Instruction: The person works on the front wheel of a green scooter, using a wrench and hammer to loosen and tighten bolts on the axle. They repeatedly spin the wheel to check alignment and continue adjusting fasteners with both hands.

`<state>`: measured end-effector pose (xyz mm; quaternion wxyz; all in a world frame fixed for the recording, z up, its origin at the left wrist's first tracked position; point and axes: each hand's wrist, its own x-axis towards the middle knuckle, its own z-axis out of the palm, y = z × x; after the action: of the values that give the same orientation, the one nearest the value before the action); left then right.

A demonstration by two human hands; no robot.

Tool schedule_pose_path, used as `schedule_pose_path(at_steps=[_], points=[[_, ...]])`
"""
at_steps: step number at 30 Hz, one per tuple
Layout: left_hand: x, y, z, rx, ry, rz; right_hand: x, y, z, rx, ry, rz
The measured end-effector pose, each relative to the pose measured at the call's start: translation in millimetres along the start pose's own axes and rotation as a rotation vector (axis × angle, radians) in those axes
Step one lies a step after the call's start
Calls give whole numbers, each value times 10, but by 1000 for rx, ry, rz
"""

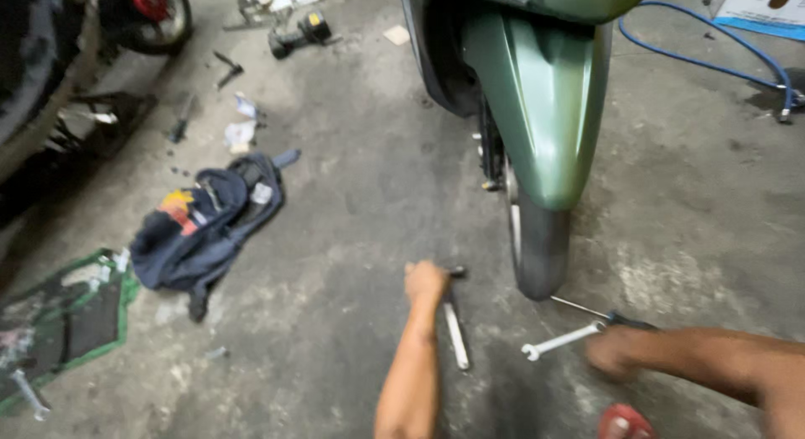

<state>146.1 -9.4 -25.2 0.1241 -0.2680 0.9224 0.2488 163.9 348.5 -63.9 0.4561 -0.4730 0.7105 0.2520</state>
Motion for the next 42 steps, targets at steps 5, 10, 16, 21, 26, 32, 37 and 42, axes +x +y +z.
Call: schedule_pose_path(at_steps=[5, 10, 16, 21, 26, 32, 37, 42], points=[[-220, 561, -356, -730, 254, 486, 30, 320, 496, 193, 151, 52], [-422, 903, -125, -1196, 66, 732, -6, 648, 120, 250, 181, 361], [-149, 868, 471, -913, 266, 732, -287, 995, -57, 341, 348, 534], [-421, 779, 936, -972, 343, 688, -490, 1102, -553, 565, 839, 653], [-767, 1046, 977, -880, 243, 714, -675, 1219, -1164, 754, 1669, 95], [-42, 1436, -35, -736, 226, 434, -847, 1712, -1659, 801, 1842, 86], [905, 2055, -959, -771, 527, 673, -366, 1280, -1070, 688, 1742, 214], [1057, 2378, -1157, -808, 586, 692, 520, 90, 153, 713, 1040, 406]])
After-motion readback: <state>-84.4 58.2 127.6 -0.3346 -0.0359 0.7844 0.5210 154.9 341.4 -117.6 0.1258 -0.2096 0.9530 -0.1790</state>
